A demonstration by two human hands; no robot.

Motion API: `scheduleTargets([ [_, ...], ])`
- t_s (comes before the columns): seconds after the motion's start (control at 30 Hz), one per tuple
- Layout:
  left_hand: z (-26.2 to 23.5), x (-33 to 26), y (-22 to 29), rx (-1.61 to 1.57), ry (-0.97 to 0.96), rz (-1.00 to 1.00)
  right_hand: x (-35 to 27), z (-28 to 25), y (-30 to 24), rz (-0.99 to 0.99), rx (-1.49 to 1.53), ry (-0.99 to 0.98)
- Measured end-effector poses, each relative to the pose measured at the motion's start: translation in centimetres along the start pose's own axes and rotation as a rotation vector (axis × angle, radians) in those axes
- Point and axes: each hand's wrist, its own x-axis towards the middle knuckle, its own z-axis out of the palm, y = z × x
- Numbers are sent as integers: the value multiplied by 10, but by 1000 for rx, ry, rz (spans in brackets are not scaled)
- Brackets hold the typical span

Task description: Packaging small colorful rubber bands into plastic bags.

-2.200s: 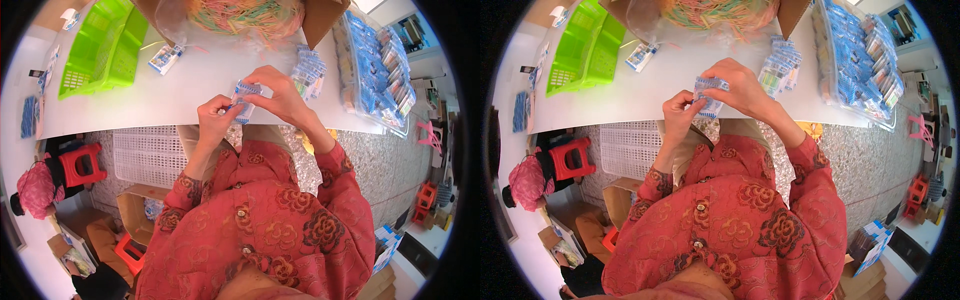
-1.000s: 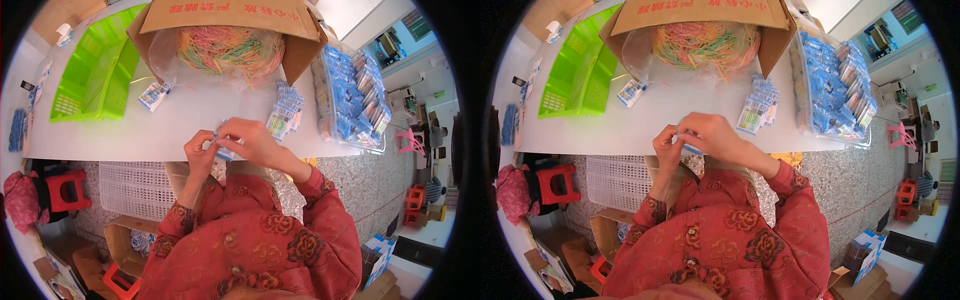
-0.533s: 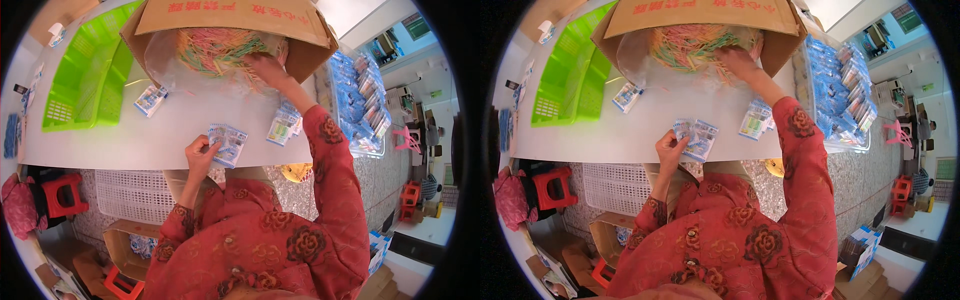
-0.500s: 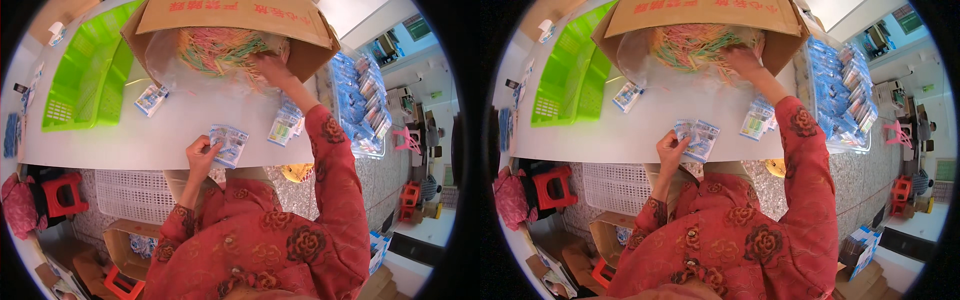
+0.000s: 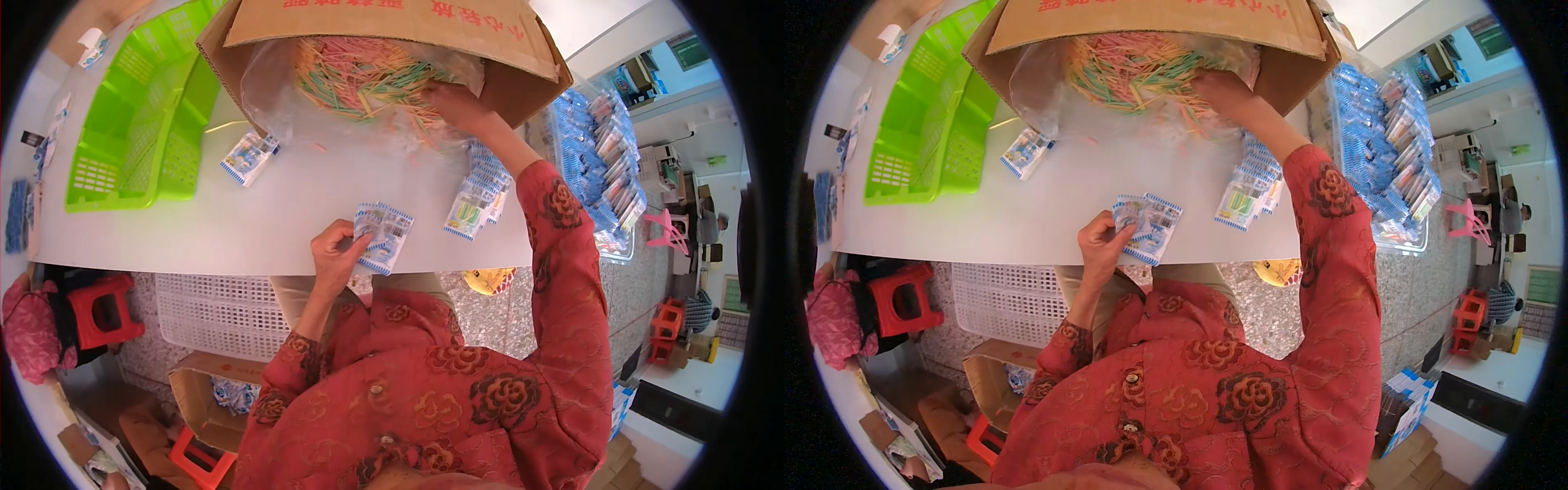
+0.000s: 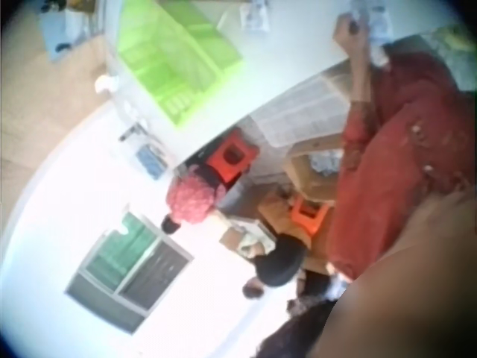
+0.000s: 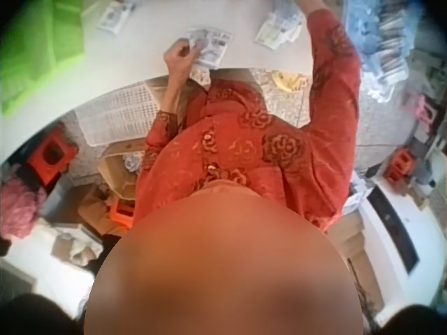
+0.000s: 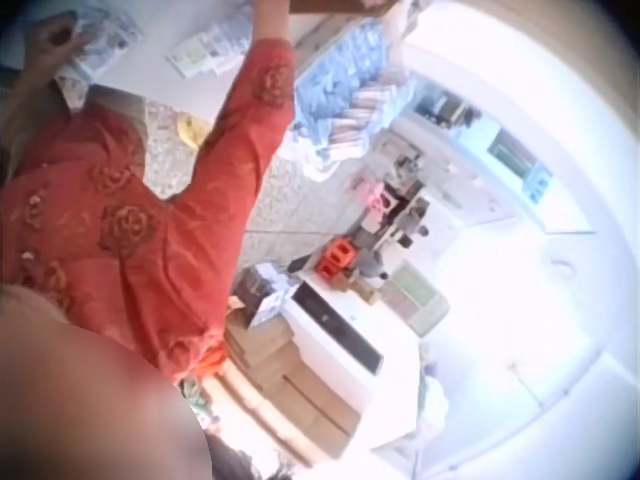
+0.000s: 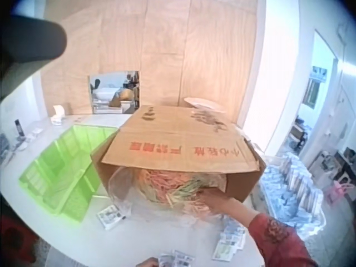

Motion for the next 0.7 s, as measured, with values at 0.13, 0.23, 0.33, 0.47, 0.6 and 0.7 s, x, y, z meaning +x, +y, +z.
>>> scheduleTargets([
  [0.13,0,-1,3,-8,-2,-33,10,5,-13,36,-139,-118],
  [0.23,0,-2,4,-18,-2,-41,17,6,-12,137,-162,-142],
  [0.33,0,-1,6,-16,-10,-30,18,11,-4,159,-170,-104],
  [0.47,1,1,6,-22,-33,-19,18,22,10,239,5,-91],
  [0.6,-2,-1,3,17,-26,-42,28,9,-10,52,-207,-151],
  [0.7,-2,-1,2,30,-32,-38,36,12,-28,109,-317,-240],
])
